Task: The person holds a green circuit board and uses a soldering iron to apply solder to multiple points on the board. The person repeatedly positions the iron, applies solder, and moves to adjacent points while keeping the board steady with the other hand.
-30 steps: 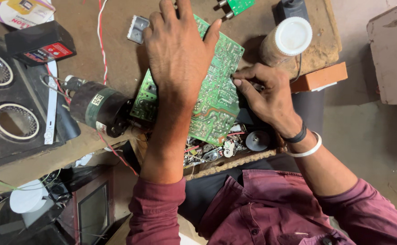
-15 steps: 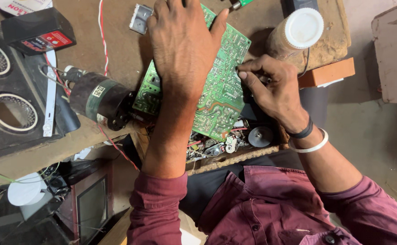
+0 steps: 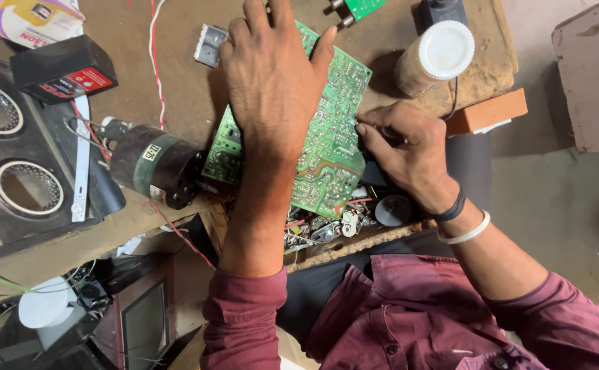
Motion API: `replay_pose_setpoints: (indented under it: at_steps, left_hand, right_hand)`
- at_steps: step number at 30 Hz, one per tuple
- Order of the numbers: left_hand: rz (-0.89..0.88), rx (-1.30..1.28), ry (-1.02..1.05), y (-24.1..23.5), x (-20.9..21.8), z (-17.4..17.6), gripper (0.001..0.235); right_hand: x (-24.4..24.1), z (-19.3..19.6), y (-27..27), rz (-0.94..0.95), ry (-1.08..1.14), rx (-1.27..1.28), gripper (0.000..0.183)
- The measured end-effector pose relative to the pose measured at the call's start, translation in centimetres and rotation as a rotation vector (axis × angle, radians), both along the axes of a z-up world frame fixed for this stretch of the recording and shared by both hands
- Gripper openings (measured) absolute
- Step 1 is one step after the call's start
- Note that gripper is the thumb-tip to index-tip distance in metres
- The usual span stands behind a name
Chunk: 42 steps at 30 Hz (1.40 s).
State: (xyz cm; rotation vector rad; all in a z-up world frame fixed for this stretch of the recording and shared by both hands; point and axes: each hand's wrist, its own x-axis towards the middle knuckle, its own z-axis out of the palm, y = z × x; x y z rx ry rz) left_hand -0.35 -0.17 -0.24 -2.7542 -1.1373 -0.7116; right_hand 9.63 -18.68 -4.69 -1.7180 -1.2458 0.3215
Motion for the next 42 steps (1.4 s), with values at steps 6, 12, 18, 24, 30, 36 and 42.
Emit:
replay_pose_setpoints:
  at_steps: [6,12,18,24,30,36,42]
  left_hand:
    - [0.021,0.005,0.026,-0.1,0.1,0.0,0.064]
    - [0.030,-0.005,0.043,0.0,0.2,0.0,0.065]
    - [0.029,0.025,0.034,0.2,0.2,-0.5,0.068]
    - [0.040,0.037,0.020,0.0,0.2,-0.3,0.067]
    - [0.044,-0.062,0.052,-0.2,0.3,-0.3,0.066]
    - [0.041,0.023,-0.007,-0.1,0.3,-0.1,0.066]
    - [0.033,0.023,-0.017,0.0,0.3,0.0,0.066]
  right_hand:
    - [0.0,1.2,0.0,0.041,-0.168,-0.010,0.012]
    - [0.1,1.3,0.5,0.049,-0.236,0.025,0.014]
    - [-0.3,1.0,0.1,0.050,-0.185,0.035,0.014]
    - [-0.2,0.8,0.0,0.043,-0.234,0.023,0.012]
    - [0.3,0.3,-0.4,0.009,-0.238,-0.062,0.013]
    - [0.0,0.4,-0.3,-0.007,-0.146,0.030,0.007]
    - [-1.0,0.2,0.2,-0.049,-0.122,0.014,0.011]
